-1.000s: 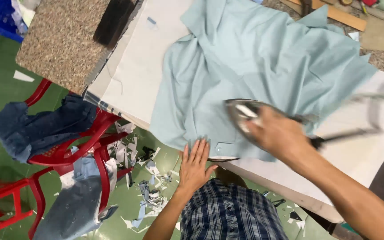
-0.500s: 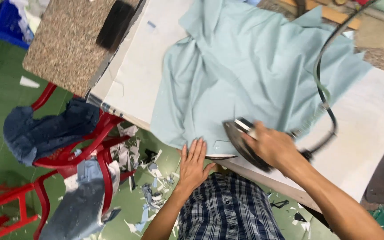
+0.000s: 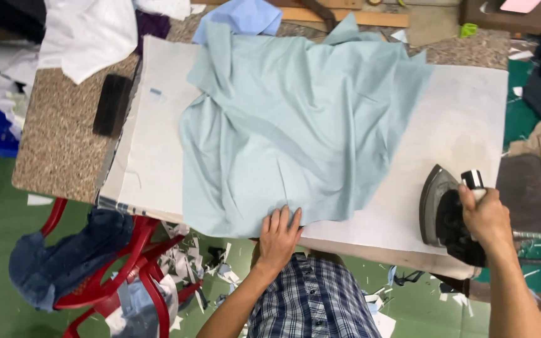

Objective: The person irons a light blue shirt on a white ironing board using a steam iron. They repeatedly adjust the shirt's position, smooth the fabric with their hands, and iron different sections including the body and sleeves. A black rectangular object is briefly moved aside during the process.

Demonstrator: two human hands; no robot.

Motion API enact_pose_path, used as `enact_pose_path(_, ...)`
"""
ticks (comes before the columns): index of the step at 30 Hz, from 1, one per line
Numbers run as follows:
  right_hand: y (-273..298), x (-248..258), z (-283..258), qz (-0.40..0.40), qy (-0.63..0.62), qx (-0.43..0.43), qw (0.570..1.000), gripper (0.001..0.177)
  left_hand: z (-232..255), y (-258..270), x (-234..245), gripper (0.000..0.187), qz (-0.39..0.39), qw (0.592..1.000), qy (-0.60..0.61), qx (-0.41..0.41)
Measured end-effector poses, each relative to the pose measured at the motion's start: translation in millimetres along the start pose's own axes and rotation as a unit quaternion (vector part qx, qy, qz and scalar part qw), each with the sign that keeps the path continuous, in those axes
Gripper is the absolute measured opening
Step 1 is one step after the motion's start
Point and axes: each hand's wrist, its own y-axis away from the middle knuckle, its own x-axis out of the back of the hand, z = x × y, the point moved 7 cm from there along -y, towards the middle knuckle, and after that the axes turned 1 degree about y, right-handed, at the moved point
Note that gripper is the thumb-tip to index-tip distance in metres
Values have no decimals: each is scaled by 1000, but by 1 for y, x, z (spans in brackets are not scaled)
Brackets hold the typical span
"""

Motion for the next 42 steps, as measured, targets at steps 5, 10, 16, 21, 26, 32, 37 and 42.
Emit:
enact_pose_path(5,60,10,-90,115,108,83,984,64,-3,2,7,38,45,997,58,5)
enact_pose_path(10,141,-157,-156,45,75,400,913,90,-11,16,-16,19,73,994,78,-5)
enact_pose_path(16,157,-214,-175,207,101,474,850,91,-14,0,23,22,124,981,137,-64)
enact_pose_path(21,133,-203,-172,340,84,493,797,36,-9,-9,21,43,102,974,190,-74)
enact_pose_path(26,179,-134,-223,396,-75,552,730,29,-16,-63,26,43,159,979,130,-19)
enact_pose_path(32,178,-129,-259,443,-61,509,736,59,-69,-77,114,26,254,957,141,-6)
enact_pose_path(37,86,-112,-256,444,-48,420,790,47,-119,-42,223,21,287,953,86,29)
enact_pose_path(42,142,-167,-274,373,-132,546,739,64,-164,-32,295,11,328,940,41,84)
